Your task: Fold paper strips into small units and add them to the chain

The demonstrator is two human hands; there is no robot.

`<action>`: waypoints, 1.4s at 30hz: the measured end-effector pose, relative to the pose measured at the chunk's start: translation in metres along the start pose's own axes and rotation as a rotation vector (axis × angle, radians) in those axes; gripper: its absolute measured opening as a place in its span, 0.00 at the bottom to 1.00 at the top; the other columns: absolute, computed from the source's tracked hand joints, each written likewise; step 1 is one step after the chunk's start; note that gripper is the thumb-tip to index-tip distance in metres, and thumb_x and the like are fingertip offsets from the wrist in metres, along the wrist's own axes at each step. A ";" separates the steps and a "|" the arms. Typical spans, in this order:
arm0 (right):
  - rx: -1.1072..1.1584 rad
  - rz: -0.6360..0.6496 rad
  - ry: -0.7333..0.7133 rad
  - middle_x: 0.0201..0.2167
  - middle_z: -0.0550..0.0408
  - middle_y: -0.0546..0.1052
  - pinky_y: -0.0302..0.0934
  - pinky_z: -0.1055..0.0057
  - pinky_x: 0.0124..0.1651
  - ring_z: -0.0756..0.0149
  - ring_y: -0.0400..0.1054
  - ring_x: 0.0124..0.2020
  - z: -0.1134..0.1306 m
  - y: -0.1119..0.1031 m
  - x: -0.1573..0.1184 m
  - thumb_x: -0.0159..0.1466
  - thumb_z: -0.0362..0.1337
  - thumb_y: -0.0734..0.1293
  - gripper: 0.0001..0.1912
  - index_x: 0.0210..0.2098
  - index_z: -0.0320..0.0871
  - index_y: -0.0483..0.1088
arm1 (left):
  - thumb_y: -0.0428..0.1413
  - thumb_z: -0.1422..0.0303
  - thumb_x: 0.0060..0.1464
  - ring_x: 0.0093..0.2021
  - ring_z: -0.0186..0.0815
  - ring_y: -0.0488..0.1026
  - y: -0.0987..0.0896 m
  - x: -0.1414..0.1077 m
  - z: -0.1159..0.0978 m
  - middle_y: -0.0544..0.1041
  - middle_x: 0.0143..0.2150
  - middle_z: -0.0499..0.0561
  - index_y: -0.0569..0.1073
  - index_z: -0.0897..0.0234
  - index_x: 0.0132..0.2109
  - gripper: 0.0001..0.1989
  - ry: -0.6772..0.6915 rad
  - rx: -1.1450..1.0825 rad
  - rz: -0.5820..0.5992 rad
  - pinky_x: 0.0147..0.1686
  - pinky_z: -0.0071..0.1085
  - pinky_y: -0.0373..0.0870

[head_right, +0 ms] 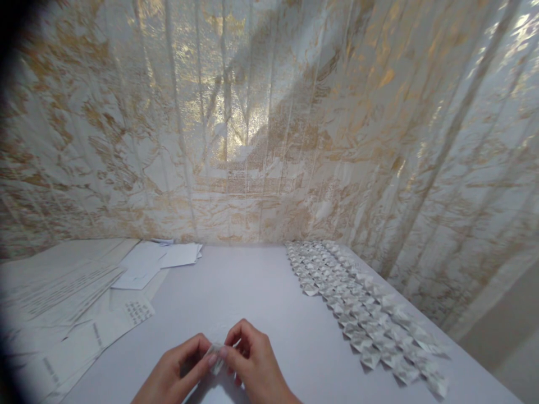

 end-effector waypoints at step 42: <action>0.158 0.049 -0.172 0.23 0.66 0.67 0.54 0.76 0.25 0.73 0.62 0.20 -0.014 0.008 0.003 0.61 0.61 0.71 0.27 0.43 0.46 0.65 | 0.62 0.34 0.40 0.18 0.28 0.55 0.006 0.007 0.007 0.61 0.17 0.38 0.65 0.59 0.23 0.33 -0.128 -0.292 -0.038 0.22 0.26 0.50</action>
Point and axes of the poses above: each hand's wrist, its own x-axis towards the middle knuckle, its own y-axis out of the palm, z = x × y, the point moved 3 cm from there along x, towards the middle knuckle
